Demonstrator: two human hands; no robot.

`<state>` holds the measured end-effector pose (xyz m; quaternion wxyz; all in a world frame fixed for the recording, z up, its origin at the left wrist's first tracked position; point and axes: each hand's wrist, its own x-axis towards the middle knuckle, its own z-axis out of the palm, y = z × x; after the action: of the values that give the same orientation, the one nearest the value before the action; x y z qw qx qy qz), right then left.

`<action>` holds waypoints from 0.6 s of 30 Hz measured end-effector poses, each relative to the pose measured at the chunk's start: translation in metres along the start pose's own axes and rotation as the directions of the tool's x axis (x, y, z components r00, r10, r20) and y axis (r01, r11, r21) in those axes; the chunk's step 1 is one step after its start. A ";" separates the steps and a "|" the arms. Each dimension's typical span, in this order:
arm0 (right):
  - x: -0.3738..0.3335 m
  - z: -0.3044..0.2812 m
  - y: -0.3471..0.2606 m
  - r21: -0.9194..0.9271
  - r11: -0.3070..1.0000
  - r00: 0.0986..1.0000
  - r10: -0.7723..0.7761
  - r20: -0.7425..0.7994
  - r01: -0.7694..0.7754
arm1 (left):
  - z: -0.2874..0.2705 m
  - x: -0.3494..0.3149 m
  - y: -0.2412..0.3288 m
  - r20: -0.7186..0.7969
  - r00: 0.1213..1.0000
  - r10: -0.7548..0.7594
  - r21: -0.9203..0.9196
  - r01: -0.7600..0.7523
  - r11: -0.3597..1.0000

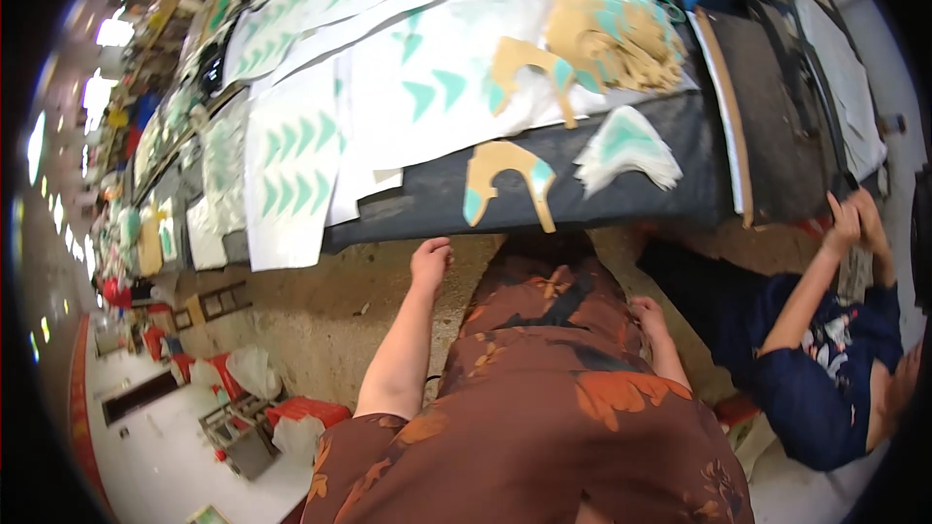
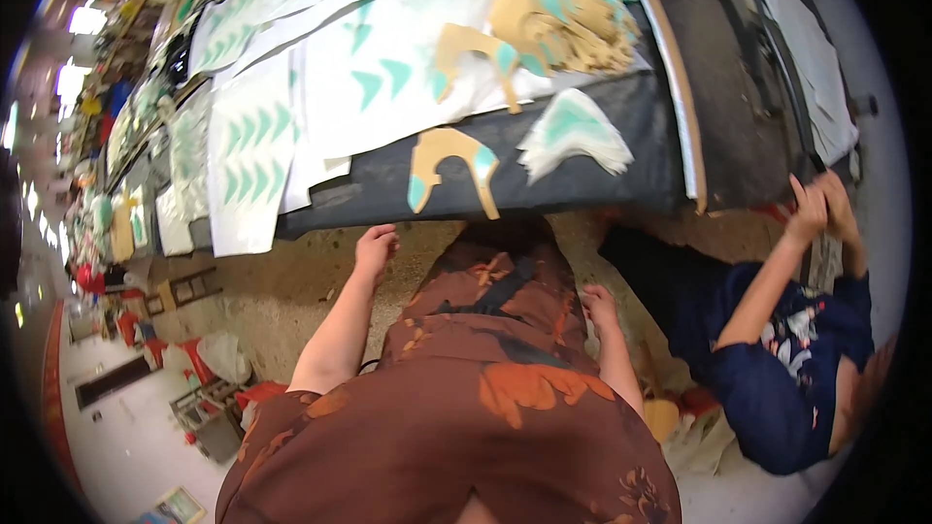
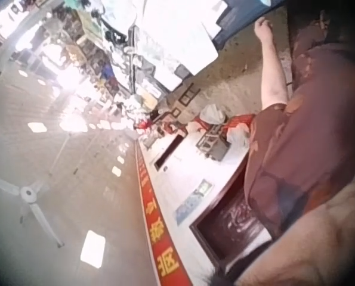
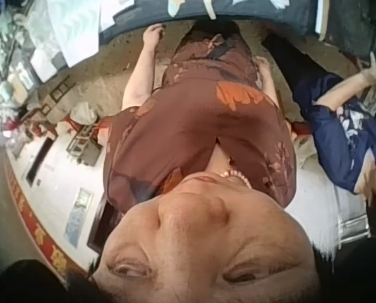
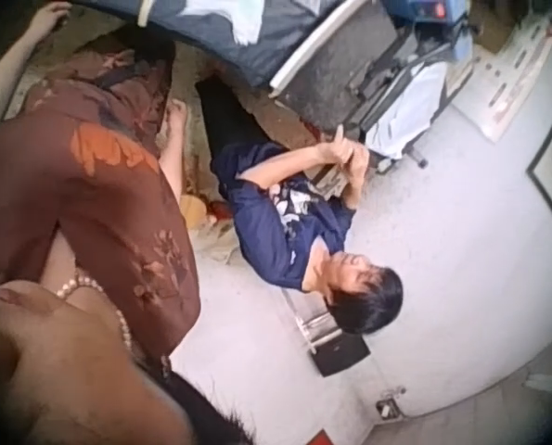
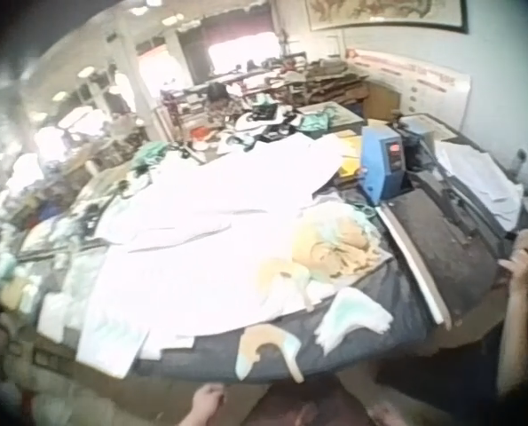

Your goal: Applying heat transfer designs to shoe upper components using a heat press machine.

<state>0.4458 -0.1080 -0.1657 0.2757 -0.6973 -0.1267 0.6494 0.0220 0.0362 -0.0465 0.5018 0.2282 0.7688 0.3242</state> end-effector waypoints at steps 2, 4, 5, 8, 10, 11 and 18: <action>-0.002 0.006 0.000 -0.025 1.000 1.000 -0.012 -0.017 0.011 | -0.005 0.000 -0.007 -0.018 1.000 -0.002 -0.016 0.001 1.000; -0.009 0.008 -0.009 -0.092 0.995 1.000 -0.021 0.004 0.021 | -0.012 -0.005 -0.015 -0.043 0.999 0.016 -0.026 -0.018 1.000; -0.011 0.001 -0.014 -0.132 0.991 0.999 -0.032 -0.016 0.030 | -0.003 0.001 -0.017 -0.003 1.000 0.019 -0.041 -0.019 0.999; -0.014 -0.001 -0.031 -0.224 0.974 1.000 -0.018 0.007 0.019 | -0.008 -0.004 -0.027 -0.009 1.000 0.011 -0.064 -0.011 0.998; -0.008 0.005 -0.043 -0.261 0.965 1.000 0.006 0.019 -0.001 | -0.019 -0.010 -0.033 -0.025 1.000 -0.001 -0.105 -0.002 0.994; -0.006 0.004 -0.048 -0.238 0.971 0.999 0.016 0.029 -0.009 | -0.020 -0.008 -0.035 -0.023 1.000 0.009 -0.088 -0.011 0.996; 0.015 0.029 -0.073 -0.259 0.963 0.991 -0.039 0.131 0.072 | -0.054 -0.021 -0.059 -0.103 0.991 -0.085 -0.170 0.067 0.983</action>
<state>0.4329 -0.0337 -0.1379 0.1905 -0.6820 -0.2483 0.6610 -0.0211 -0.0330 -0.0612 0.4881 0.1381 0.7736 0.3797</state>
